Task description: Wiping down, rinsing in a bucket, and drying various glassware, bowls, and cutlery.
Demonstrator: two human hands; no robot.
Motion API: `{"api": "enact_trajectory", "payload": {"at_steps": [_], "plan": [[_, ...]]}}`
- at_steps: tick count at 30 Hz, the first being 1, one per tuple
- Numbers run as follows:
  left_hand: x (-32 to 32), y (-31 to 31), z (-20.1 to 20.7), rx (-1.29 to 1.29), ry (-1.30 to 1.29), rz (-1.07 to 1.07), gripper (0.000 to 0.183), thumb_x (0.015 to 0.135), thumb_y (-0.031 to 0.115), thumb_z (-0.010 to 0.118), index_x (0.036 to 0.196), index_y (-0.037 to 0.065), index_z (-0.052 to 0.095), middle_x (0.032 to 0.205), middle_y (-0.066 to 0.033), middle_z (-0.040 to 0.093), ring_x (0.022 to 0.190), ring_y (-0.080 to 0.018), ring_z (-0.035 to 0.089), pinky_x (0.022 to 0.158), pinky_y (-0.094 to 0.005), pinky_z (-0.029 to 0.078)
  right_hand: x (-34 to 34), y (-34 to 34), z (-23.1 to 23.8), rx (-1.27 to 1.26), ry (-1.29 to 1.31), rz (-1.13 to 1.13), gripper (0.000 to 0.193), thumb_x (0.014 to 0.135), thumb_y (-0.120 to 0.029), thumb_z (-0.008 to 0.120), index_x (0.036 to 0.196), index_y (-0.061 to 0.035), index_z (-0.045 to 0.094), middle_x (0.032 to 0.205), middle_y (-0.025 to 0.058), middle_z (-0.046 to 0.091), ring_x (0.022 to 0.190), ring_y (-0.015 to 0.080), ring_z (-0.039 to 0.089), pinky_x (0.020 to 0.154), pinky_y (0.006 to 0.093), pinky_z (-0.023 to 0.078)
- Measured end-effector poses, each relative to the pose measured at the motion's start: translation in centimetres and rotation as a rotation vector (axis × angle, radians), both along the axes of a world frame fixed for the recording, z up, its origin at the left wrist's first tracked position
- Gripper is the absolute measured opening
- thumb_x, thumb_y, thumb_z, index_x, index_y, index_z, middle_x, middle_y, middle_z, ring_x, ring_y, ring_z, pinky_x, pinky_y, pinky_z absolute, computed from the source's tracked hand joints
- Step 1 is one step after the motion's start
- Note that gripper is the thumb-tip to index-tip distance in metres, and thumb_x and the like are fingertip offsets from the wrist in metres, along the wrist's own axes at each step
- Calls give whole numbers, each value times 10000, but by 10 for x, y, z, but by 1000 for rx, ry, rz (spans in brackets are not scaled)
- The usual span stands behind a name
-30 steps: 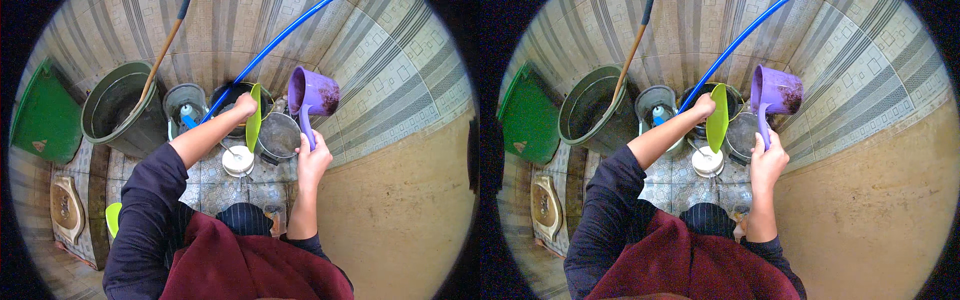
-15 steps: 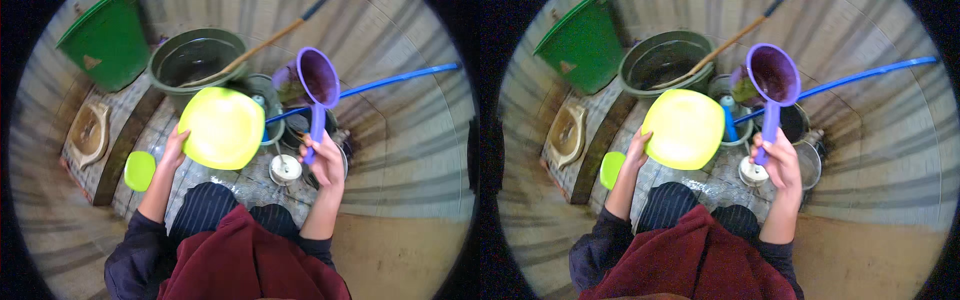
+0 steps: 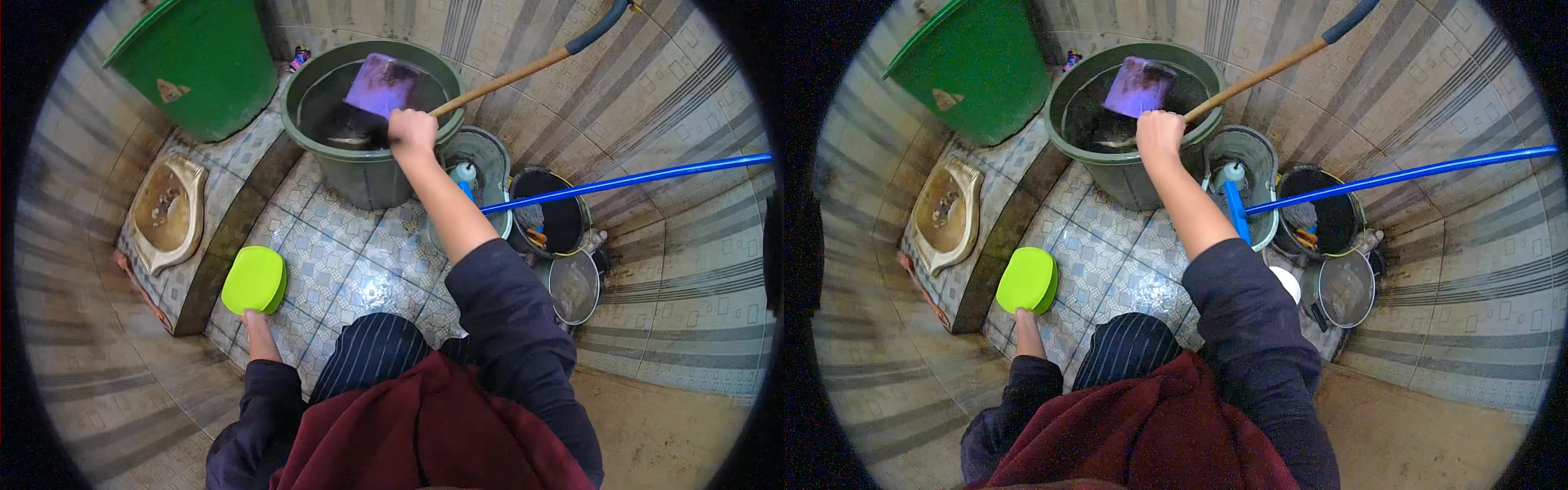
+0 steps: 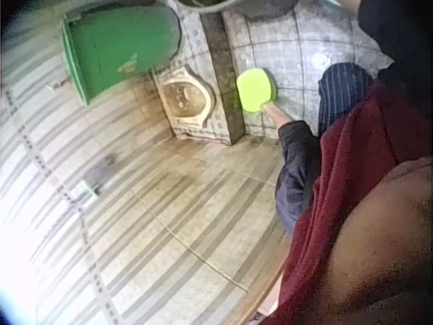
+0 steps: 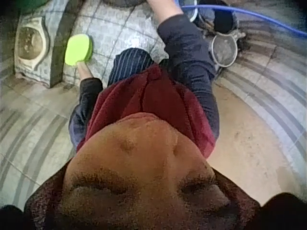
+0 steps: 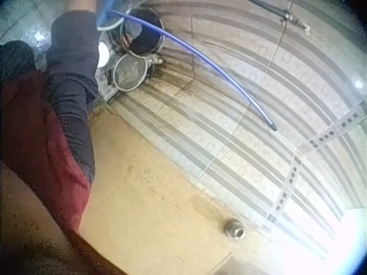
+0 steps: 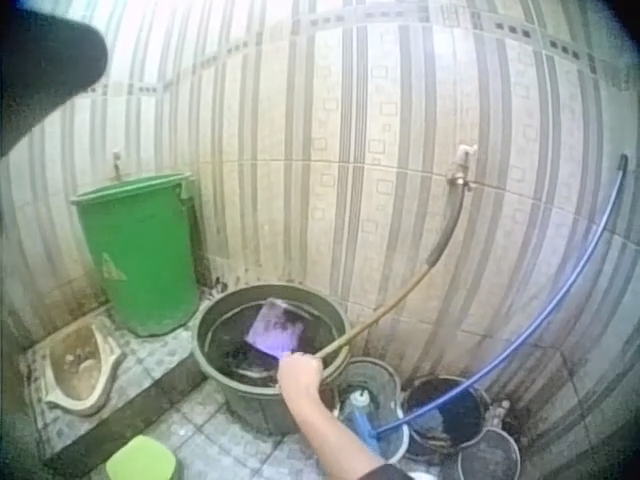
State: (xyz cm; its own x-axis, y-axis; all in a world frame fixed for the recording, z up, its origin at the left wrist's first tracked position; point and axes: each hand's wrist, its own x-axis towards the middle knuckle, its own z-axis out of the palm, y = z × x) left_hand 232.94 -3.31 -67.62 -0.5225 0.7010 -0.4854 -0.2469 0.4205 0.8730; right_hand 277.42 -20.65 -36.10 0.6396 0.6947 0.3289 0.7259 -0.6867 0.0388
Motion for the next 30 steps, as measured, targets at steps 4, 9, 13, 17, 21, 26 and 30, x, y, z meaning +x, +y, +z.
{"api": "enact_trajectory", "payload": {"at_steps": [4,9,13,17,21,26,30], "plan": [[16,19,-12,-62,211,-12,350,788,261,454,1003,-12,495,884,-115,563,724,-272,578,588,-402,485,2,12,-3,-149,203,6,137,727,-157,523,745,-112,652,811,72,632,723,208,618,581,344,478],[31,23,-20,-126,474,-20,321,759,229,477,956,-21,519,825,-110,565,673,-258,570,548,-390,478,23,3,-8,-144,329,76,224,656,-233,596,814,-82,643,838,104,622,800,246,597,682,349,473],[67,12,-23,-145,706,-123,298,736,204,495,918,-29,539,777,-106,567,633,-247,563,516,-381,473,44,-26,-39,639,790,69,217,664,-319,608,630,-110,653,622,109,602,647,256,591,626,357,450],[72,-16,-25,-157,954,-183,276,713,178,514,881,-36,558,729,-102,568,593,-236,556,484,-372,468,5,-43,3,936,928,-31,235,684,-303,591,616,-83,641,585,87,596,573,197,579,577,314,436],[246,-124,53,293,-236,-1345,328,704,-38,452,1018,55,470,990,-78,502,949,-176,472,791,-286,410,3,-123,52,1250,1121,69,223,748,-229,590,651,-29,601,533,17,547,385,52,401,363,216,303],[373,-307,189,876,-196,-2727,209,786,186,511,935,40,514,908,-102,565,866,-202,543,763,-307,422,-25,-261,102,1221,1094,-15,223,797,-236,551,708,-31,546,582,-17,510,383,5,322,343,156,215],[420,-403,176,1136,680,-2986,228,786,163,414,898,40,571,905,-138,574,868,-281,543,774,-341,425,-64,-336,103,1144,977,-273,202,814,-213,522,722,-34,535,580,-12,513,367,1,313,334,150,210]]}}
